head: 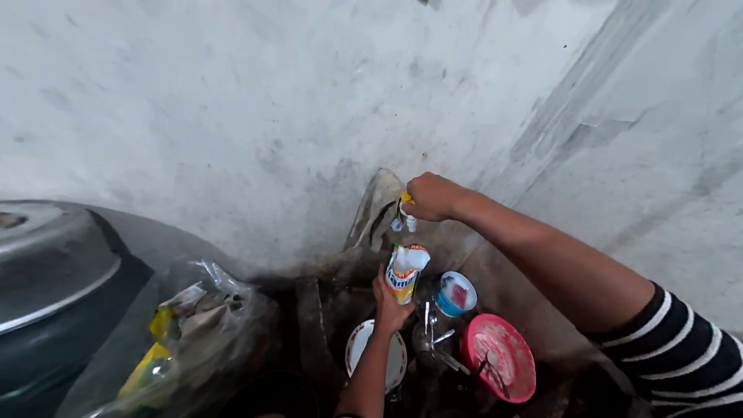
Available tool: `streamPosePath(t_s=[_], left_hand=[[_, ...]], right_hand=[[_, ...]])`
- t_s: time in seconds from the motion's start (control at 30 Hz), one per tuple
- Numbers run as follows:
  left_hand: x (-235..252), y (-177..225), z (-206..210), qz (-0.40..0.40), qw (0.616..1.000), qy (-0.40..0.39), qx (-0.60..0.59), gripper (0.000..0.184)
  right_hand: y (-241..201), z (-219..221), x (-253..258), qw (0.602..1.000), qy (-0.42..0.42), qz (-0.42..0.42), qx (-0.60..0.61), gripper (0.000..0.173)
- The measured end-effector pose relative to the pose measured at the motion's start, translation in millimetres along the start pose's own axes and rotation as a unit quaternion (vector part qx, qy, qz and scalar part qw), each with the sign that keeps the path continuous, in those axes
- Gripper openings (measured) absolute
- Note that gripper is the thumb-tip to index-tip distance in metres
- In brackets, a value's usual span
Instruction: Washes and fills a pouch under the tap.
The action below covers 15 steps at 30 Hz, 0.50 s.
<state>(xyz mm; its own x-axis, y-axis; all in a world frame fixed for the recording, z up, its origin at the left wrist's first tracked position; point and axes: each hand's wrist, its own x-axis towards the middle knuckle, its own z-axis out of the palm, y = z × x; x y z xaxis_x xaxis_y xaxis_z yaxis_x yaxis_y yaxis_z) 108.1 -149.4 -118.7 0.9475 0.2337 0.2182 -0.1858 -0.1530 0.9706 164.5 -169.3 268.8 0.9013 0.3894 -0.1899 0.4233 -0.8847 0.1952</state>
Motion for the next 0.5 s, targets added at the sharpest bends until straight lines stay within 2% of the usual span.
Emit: streamPosePath(t_s=[0.1,0.2,0.3,0.4,0.5], left_hand=[[2.4,9.3,-2.5,-0.036,0.998,-0.032,-0.030,0.151],[4.0,14.7,-5.5,-0.046,0.997,-0.050,-0.046,0.151],[7.6,19.1,-5.7,-0.027,0.997,-0.060,-0.042,0.149],[8.2,20.3,-4.2,-0.006,0.997,-0.068,-0.039,0.147],[5.1,22.1,-3.1,-0.020,0.996,-0.072,-0.053,0.143]], right_hand=[[13.4,1.8,6.0,0.996,0.002,-0.083,-0.032,0.023],[20.5,-1.8,7.9,0.984,-0.009,-0.139,-0.108,0.030],[22.1,-3.0,7.5,0.972,0.019,-0.170,-0.163,0.028],[30.0,1.6,9.4,0.960,0.057,-0.208,-0.176,0.027],[36.1,3.5,11.9,0.952,0.074,-0.242,-0.171,0.032]])
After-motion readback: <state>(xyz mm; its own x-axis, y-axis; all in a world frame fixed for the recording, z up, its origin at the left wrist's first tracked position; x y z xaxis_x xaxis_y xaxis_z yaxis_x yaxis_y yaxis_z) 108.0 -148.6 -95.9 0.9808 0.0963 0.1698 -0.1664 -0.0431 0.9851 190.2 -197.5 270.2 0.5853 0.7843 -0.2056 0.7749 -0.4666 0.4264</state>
